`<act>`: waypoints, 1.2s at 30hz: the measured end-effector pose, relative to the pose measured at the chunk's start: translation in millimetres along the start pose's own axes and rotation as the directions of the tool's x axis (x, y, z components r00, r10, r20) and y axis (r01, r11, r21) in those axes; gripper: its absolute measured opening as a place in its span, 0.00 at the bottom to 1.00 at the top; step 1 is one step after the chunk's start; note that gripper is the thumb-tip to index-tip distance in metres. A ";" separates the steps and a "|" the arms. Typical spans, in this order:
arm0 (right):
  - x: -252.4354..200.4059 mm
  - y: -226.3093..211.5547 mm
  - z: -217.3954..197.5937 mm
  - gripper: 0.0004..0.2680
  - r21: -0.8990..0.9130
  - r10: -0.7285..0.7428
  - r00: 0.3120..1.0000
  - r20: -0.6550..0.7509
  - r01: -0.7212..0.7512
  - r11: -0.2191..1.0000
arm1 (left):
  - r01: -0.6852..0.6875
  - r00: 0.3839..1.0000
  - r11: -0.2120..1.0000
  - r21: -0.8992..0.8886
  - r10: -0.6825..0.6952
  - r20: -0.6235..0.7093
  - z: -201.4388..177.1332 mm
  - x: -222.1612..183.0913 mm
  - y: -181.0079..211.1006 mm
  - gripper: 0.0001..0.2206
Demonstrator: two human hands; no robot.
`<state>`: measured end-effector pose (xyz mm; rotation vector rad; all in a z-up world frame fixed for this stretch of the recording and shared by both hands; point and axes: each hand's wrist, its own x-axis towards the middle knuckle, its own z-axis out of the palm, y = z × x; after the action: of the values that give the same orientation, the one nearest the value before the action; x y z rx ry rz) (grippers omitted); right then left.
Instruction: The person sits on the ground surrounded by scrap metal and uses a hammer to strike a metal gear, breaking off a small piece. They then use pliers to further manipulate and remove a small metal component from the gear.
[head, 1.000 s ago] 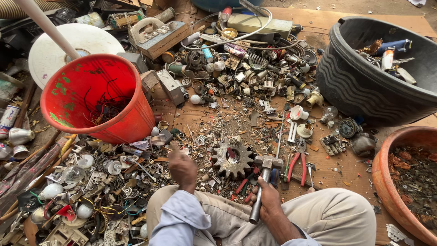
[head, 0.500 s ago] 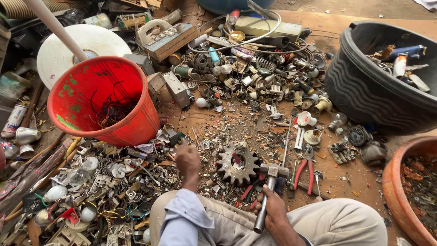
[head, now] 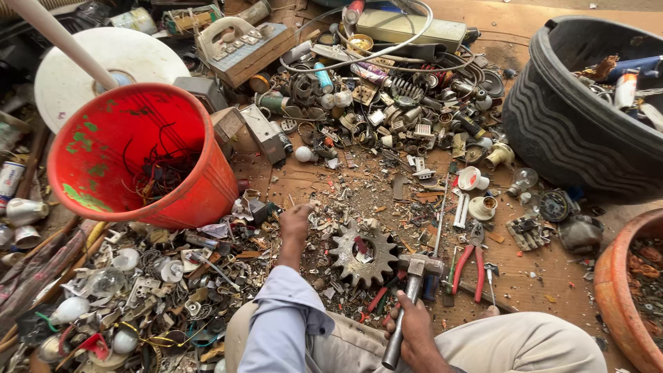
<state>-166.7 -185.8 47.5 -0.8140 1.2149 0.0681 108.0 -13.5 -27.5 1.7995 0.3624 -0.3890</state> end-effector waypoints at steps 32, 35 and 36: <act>-29.8 -15.1 16.8 0.23 -0.783 -0.448 0.774 0.447 0.581 0.224 | -0.460 0.887 0.741 0.489 0.359 0.291 -6.5 -106.1 -36.7 0.12; -36.8 -18.4 17.1 0.22 -0.695 -0.628 0.582 0.516 0.713 0.090 | -0.453 0.889 0.734 0.507 0.331 0.316 -7.9 -105.9 -26.9 0.10; -37.0 -18.3 16.8 0.21 -0.656 -0.688 0.465 0.557 0.754 -0.021 | -0.444 0.892 0.725 0.527 0.306 0.332 -8.9 -109.3 -24.3 0.10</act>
<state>-159.0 -175.6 90.2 -2.3401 0.3987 -0.1938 0.1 -3.5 2.0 2.3486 -0.3394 -0.4350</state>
